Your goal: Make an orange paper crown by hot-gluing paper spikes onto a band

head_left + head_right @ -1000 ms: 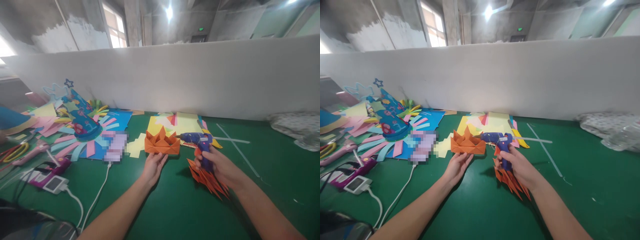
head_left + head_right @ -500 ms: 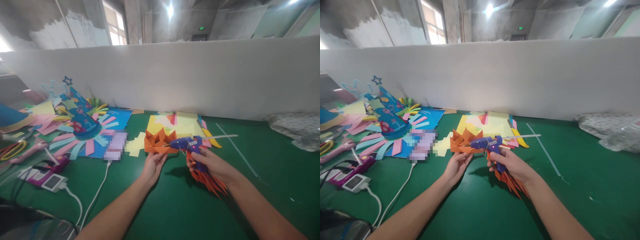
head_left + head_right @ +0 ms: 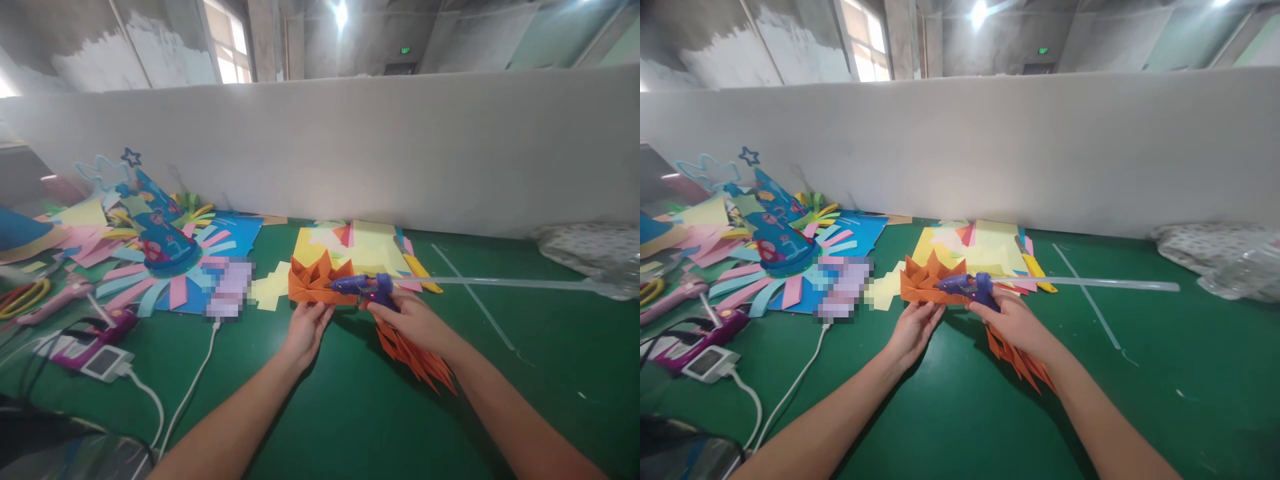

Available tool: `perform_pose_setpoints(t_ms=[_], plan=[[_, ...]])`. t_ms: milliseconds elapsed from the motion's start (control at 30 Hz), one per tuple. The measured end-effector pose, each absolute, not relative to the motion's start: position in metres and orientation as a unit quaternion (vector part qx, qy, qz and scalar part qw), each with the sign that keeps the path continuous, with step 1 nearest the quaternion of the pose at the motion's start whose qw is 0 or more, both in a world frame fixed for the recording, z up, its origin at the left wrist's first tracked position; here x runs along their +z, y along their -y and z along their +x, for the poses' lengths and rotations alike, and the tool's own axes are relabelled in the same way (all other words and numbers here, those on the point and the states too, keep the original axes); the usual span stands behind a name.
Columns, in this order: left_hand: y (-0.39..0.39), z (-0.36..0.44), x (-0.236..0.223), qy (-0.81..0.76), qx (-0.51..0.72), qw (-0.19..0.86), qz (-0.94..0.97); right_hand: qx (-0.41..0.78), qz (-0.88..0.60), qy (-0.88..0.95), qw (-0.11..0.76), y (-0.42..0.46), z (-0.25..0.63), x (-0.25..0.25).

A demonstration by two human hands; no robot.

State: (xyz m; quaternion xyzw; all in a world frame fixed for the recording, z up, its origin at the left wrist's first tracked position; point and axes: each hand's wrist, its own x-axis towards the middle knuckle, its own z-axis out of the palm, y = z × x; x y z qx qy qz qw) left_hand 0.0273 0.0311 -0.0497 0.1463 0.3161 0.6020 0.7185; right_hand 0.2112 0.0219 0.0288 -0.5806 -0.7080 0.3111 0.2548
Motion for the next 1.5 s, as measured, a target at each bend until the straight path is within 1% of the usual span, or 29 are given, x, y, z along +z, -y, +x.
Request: perform_pose_setpoints(t_ms=[67,267,800,1333,1500], plan=[[-0.0315,0.0275,-0.0515,-0.313,0.602,0.719,0.151,0.284,-0.576,0.724,0.252,-0.0226,0.2108,0.0275],[-0.0321,0.0282,-0.0520,-0.308,0.606,0.718,0.152,0.258,-0.569,0.743,0.241,-0.0263,0.2117,0.0221],[-0.0330,0.0285,-0.0556,-0.292,0.611,0.719,0.156,0.262,-0.552,0.763,0.210,-0.0286,0.2093,0.0260],[-0.0323,0.0286,-0.0525,-0.312,0.605,0.716,0.156,0.230,-0.553,0.765,0.236,-0.0234,0.2169,0.0252],[-0.0325,0.0286,-0.0542,-0.308,0.605,0.718,0.156,0.242,-0.552,0.763,0.235,-0.0228,0.2144,0.0280]])
